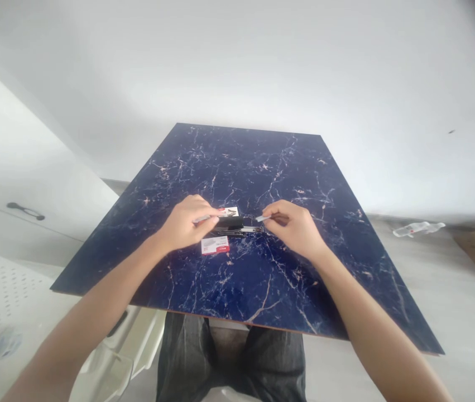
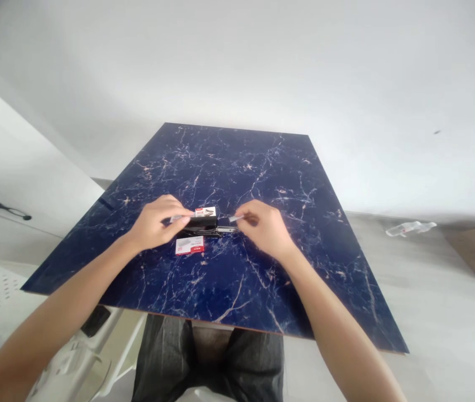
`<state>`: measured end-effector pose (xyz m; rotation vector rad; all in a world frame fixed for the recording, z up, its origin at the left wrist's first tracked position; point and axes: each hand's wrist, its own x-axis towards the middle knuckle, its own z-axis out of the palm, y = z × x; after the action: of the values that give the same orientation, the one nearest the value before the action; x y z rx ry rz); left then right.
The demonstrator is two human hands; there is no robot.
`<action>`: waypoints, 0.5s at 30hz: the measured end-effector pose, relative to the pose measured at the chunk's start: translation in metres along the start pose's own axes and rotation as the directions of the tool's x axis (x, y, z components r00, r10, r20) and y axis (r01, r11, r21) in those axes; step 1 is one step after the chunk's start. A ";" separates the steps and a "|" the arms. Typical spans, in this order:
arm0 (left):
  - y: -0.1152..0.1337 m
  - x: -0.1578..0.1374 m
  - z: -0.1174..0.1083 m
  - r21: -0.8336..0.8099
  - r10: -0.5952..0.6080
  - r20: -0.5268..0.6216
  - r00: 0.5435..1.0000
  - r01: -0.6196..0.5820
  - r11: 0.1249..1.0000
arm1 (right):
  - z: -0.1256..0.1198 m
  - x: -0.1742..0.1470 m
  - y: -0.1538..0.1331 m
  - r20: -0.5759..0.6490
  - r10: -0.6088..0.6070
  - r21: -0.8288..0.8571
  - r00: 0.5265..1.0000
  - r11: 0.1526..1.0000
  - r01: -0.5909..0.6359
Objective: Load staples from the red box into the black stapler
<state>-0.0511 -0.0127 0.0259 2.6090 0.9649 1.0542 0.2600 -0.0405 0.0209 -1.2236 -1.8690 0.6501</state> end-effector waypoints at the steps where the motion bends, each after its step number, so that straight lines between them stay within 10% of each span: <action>1: 0.009 0.000 0.007 0.040 0.039 -0.020 0.999 -0.039 0.998 | 0.007 -0.002 -0.006 -0.012 -0.026 0.043 1.000 0.999 0.027; 8: 0.037 -0.004 0.034 0.087 0.185 -0.047 0.982 -0.180 0.980 | 0.036 -0.018 -0.034 -0.014 -0.096 0.208 0.995 0.973 0.097; 15: 0.029 -0.003 0.027 0.124 0.131 -0.055 0.990 -0.123 0.985 | 0.017 -0.008 -0.024 0.028 -0.137 -0.030 0.990 0.990 0.138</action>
<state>-0.0197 -0.0352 0.0155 2.7834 0.9125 1.1486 0.2358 -0.0573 0.0272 -1.0994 -1.9725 0.5650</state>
